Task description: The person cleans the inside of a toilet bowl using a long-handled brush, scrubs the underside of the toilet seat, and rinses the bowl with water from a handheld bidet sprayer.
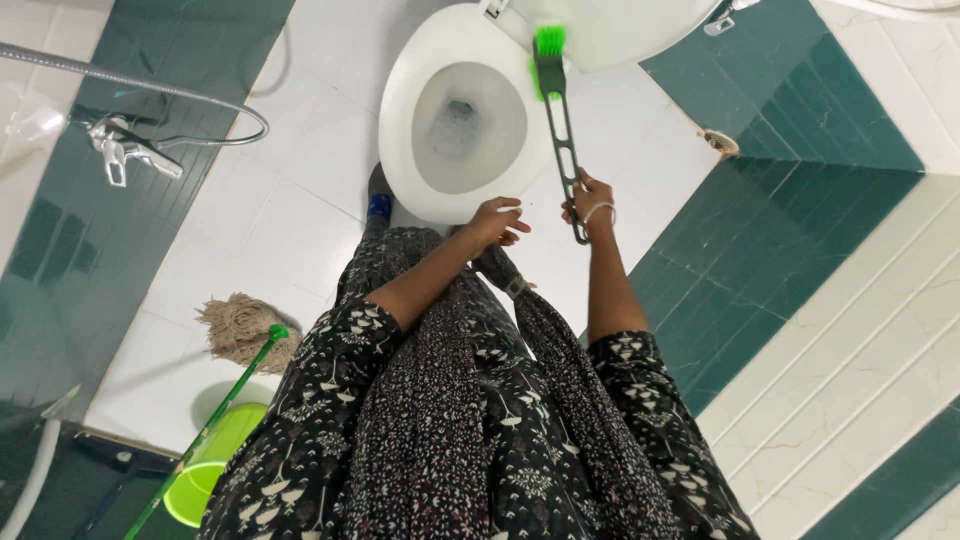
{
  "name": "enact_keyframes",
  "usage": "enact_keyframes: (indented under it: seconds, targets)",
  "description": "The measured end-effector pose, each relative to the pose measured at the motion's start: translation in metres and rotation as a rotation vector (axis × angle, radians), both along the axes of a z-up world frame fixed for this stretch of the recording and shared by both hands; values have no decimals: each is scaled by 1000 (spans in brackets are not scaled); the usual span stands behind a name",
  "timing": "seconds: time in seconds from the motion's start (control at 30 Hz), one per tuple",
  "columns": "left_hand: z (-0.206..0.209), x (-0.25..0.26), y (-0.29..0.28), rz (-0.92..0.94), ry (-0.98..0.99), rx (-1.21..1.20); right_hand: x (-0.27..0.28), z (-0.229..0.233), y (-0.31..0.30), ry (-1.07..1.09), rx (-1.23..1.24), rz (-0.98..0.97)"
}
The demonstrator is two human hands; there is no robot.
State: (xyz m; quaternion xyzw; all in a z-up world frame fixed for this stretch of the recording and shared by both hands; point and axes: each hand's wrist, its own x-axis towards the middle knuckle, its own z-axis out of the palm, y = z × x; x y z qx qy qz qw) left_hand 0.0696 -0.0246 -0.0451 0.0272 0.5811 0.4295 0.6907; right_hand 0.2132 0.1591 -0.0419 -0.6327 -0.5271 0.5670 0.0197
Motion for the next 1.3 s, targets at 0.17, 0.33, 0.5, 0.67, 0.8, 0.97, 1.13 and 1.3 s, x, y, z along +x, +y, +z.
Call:
enact_keyframes:
  seconds: [0.17,0.33,0.5,0.67,0.8,0.97,1.13,1.3]
  targets:
    - [5,17,-4,-27,-79,19,-19,10,18,-61,76,149]
    - [-12,5,10,57,-91,24,-63,0,11,8,-51,91]
    - [-10,21,22,97,-122,4,26,-8,-2,-2,-101,33]
    - [10,42,28,-14,-169,-23,-4,-37,-25,227,-137,-94]
    - [-5,24,25,83,-184,-75,-70,-45,-24,188,-144,-40]
    - [-27,19,21,3,-169,61,-13,-61,-30,241,-205,-144]
    - [-8,55,24,-73,-132,0,20,-72,-38,207,-79,-126]
    - [-1,12,14,86,-128,3,-58,-34,-42,160,-53,-56]
